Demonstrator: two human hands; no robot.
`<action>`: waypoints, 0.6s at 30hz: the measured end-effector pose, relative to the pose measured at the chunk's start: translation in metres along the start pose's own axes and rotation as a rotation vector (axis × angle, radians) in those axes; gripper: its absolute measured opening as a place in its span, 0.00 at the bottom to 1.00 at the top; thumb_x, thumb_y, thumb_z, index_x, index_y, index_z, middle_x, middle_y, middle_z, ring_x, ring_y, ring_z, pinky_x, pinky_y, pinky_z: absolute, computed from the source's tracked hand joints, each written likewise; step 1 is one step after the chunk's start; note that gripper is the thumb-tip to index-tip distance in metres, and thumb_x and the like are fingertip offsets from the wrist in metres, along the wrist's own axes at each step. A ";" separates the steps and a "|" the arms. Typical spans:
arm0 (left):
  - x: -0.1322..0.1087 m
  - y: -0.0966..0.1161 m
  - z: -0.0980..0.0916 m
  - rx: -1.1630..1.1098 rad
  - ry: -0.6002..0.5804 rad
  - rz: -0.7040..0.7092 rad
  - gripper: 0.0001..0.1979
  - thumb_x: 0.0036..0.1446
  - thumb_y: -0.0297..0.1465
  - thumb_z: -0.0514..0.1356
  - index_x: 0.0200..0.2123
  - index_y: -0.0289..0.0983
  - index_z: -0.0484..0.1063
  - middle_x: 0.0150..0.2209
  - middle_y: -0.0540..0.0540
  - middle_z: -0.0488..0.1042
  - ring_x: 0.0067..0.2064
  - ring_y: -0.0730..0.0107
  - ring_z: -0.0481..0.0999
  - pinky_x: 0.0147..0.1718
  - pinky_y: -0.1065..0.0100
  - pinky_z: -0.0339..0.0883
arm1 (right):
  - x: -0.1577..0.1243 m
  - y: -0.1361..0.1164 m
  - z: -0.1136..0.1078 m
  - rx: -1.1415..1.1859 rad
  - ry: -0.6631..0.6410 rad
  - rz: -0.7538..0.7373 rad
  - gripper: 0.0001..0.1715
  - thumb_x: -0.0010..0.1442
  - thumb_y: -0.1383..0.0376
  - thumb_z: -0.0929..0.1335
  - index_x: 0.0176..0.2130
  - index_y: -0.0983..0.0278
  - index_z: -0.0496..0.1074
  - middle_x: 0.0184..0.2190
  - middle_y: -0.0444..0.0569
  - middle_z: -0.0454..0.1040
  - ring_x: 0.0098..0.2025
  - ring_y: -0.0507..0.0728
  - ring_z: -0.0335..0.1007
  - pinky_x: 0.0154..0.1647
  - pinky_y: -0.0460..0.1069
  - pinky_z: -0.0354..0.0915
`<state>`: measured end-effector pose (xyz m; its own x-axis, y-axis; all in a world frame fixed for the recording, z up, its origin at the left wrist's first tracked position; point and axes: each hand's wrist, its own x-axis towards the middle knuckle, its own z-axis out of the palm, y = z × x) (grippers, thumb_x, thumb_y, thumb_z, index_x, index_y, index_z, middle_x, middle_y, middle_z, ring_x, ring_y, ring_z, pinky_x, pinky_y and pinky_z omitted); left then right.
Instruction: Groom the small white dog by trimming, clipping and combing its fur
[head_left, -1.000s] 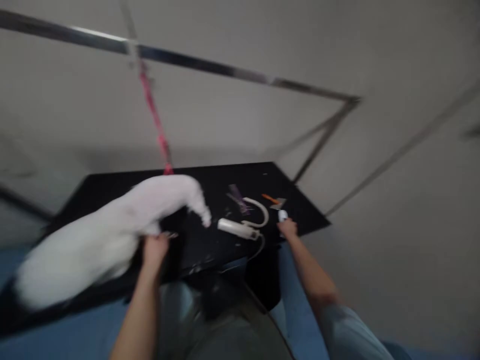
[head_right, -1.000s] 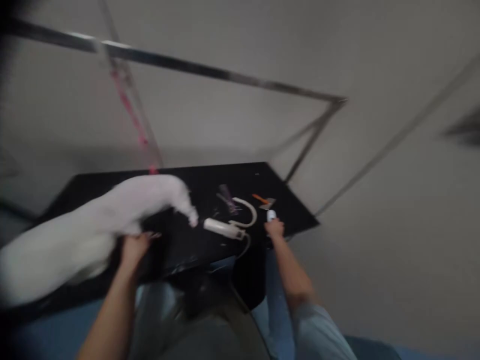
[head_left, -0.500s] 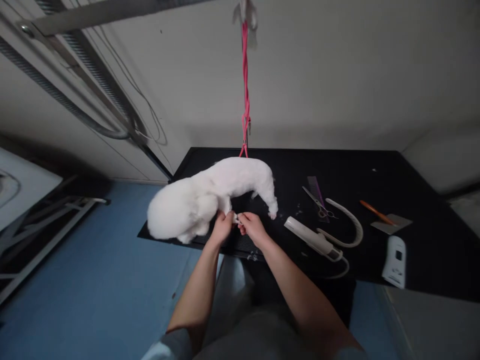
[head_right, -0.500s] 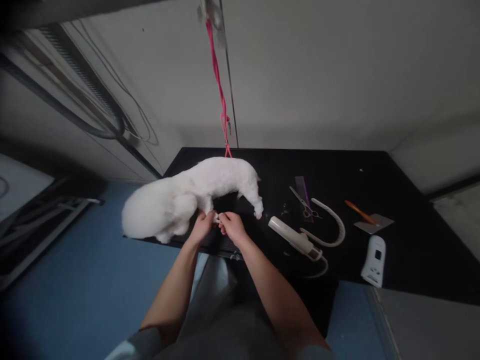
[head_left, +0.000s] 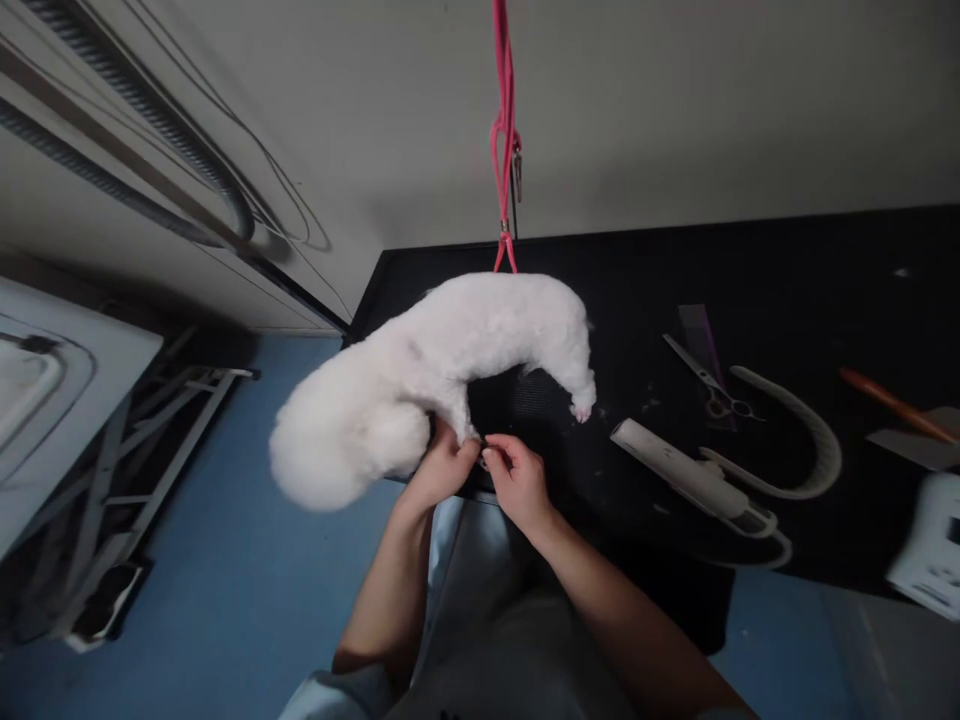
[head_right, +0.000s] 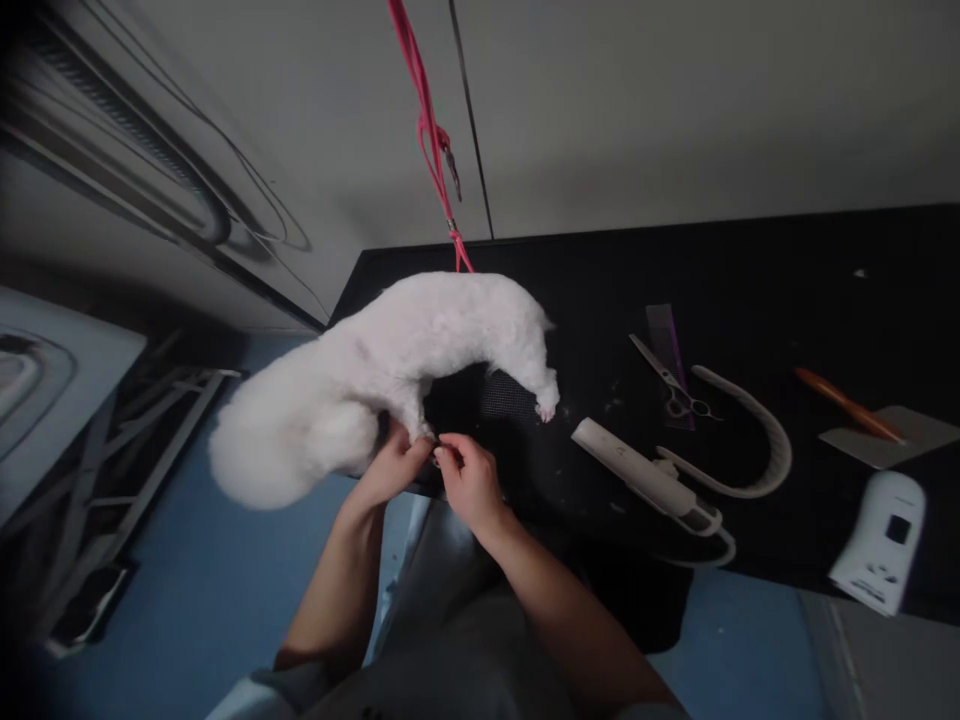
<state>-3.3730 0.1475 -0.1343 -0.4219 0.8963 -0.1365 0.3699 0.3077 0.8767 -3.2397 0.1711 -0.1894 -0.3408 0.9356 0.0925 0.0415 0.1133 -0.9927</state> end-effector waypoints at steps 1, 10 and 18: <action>-0.001 0.000 0.000 -0.010 -0.014 -0.016 0.14 0.51 0.35 0.58 0.41 0.37 0.64 0.40 0.45 0.68 0.47 0.62 0.69 0.55 0.62 0.61 | 0.000 -0.001 -0.002 -0.015 -0.003 -0.018 0.12 0.64 0.61 0.66 0.45 0.62 0.76 0.37 0.51 0.82 0.34 0.56 0.79 0.38 0.50 0.76; -0.004 -0.005 0.002 -0.019 -0.011 0.015 0.14 0.52 0.34 0.55 0.42 0.36 0.65 0.39 0.46 0.69 0.43 0.66 0.70 0.51 0.63 0.63 | 0.008 -0.007 -0.018 -0.204 -0.221 -0.271 0.17 0.68 0.68 0.61 0.51 0.62 0.75 0.38 0.51 0.79 0.41 0.56 0.77 0.44 0.49 0.73; -0.004 -0.004 0.003 -0.140 -0.056 -0.046 0.11 0.49 0.34 0.58 0.37 0.37 0.67 0.34 0.49 0.68 0.37 0.70 0.68 0.42 0.68 0.65 | -0.003 -0.002 -0.018 -0.280 -0.238 -0.298 0.23 0.70 0.69 0.59 0.58 0.59 0.74 0.39 0.52 0.77 0.41 0.55 0.75 0.44 0.47 0.73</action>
<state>-3.3703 0.1431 -0.1386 -0.3878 0.8998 -0.2001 0.2303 0.3048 0.9242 -3.2215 0.1744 -0.1866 -0.5808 0.7495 0.3178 0.1499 0.4822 -0.8632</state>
